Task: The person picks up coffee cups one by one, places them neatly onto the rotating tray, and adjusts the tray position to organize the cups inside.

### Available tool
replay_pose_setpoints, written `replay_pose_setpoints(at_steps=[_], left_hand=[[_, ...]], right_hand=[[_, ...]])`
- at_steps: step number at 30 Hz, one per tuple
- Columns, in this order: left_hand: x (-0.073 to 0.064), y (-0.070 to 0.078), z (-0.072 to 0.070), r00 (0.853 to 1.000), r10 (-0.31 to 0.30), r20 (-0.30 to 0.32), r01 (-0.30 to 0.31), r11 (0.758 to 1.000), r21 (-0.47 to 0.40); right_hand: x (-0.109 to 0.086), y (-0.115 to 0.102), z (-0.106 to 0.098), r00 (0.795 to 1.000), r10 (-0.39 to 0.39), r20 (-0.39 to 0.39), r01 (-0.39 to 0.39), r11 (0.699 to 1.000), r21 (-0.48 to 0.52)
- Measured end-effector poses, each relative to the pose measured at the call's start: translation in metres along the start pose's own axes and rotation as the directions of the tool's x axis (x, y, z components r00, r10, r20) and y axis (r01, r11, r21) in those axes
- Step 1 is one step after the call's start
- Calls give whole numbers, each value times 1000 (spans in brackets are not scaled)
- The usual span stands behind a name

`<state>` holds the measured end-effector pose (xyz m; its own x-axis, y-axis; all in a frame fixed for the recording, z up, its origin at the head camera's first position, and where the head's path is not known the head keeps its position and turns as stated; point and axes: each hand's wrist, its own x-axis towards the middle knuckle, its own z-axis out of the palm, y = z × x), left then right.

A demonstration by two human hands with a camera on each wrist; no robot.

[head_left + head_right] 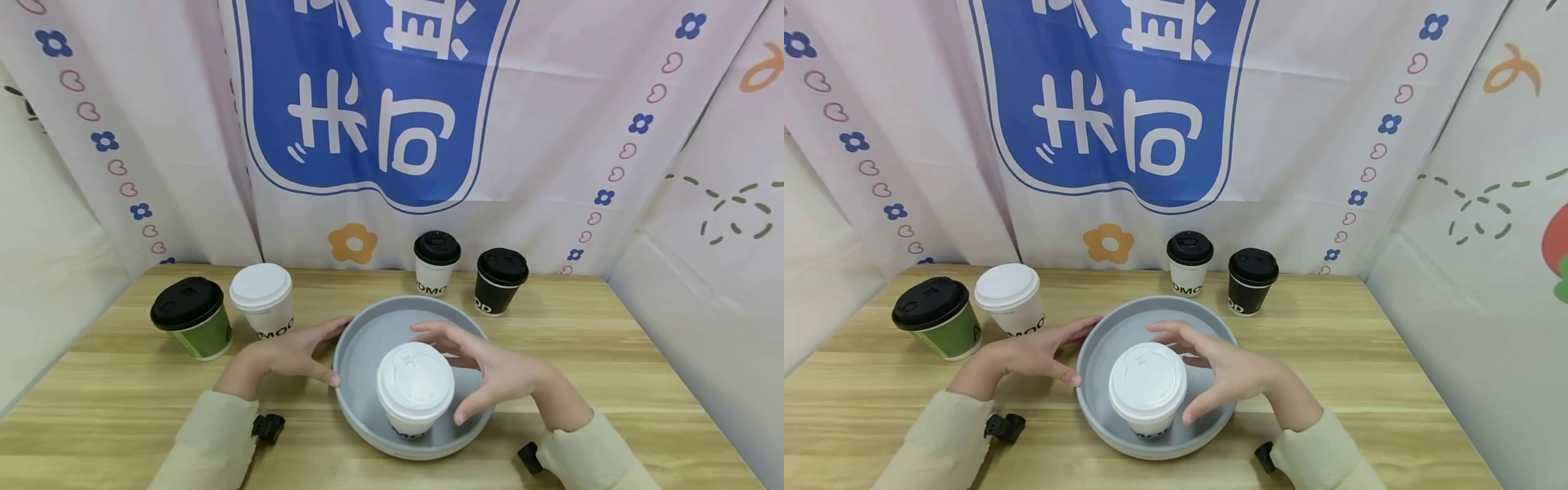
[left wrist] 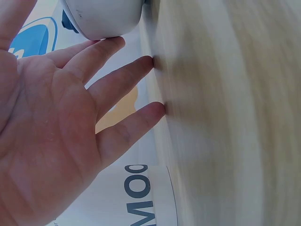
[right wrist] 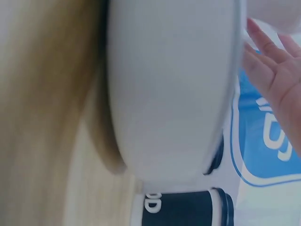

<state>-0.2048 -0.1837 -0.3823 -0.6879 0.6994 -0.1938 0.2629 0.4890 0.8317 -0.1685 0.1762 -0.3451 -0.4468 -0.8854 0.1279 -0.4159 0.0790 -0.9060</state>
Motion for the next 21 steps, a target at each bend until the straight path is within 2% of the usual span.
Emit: replay_pose_setpoints(at_steps=[14,21], left_hand=[[-1,-1,2,1000,5,3,-5,1000,0],[-1,0,2,1000,8,4,-8,1000,-8]], right_hand=[[-20,-10,-22,993,-1,-115,-18,986,-168],[-28,-13,-30,984,-20,-176,-12,984,-176]])
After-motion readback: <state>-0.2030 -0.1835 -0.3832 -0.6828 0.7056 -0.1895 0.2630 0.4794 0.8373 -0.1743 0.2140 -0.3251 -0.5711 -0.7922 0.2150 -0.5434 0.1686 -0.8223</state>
